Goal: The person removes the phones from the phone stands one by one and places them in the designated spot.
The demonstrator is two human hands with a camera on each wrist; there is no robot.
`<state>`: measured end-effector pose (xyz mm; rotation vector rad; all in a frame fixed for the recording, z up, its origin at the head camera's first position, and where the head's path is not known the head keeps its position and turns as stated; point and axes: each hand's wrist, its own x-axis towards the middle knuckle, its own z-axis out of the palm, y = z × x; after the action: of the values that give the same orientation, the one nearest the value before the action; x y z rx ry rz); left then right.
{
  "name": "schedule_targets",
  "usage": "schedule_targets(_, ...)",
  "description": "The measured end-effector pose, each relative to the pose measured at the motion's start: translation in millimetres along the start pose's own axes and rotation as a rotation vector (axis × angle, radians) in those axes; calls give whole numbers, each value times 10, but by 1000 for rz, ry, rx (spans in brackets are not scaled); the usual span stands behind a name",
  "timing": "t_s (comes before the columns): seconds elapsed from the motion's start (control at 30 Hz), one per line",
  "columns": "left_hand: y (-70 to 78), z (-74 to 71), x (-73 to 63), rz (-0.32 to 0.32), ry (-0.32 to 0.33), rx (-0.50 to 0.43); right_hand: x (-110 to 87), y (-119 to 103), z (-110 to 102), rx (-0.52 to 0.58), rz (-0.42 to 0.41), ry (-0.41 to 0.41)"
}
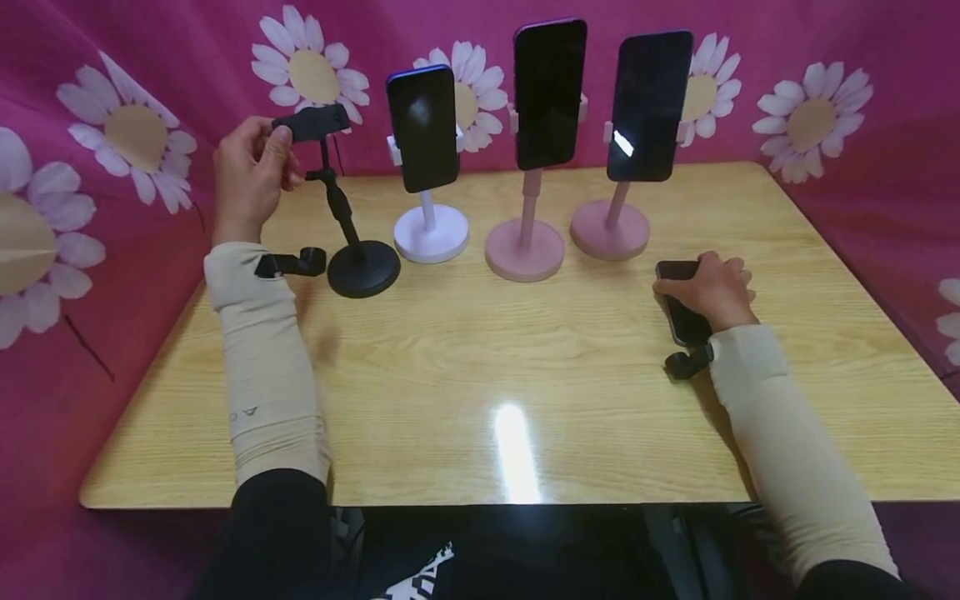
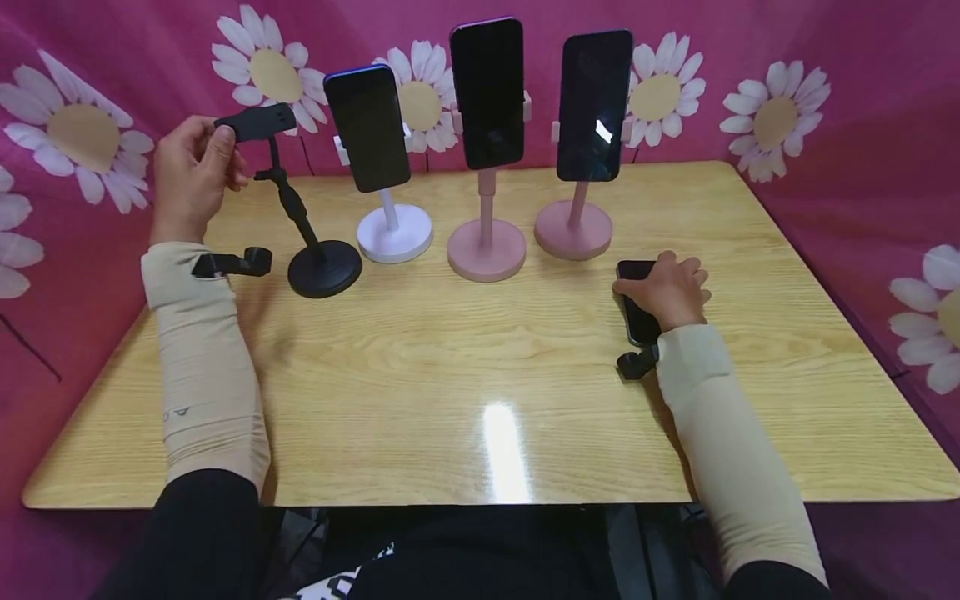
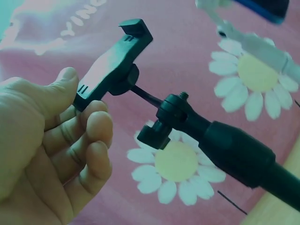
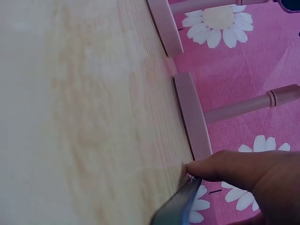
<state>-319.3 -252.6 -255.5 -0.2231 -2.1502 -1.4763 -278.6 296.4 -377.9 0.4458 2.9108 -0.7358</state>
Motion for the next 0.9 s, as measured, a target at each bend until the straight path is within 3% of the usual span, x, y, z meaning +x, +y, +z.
schedule_targets(0.3, 123, -55, 150, -142, -58, -145, -6, 24, -14, 26, 25, -4)
schedule_targets(0.5, 76, -91, 237, -254, -68, -244, -9, 25, -25, 31, -2, -9)
schedule_targets(0.9, 57, -83, 252, -294, -83, -276, -8, 17, -46, 51, 29, -19)
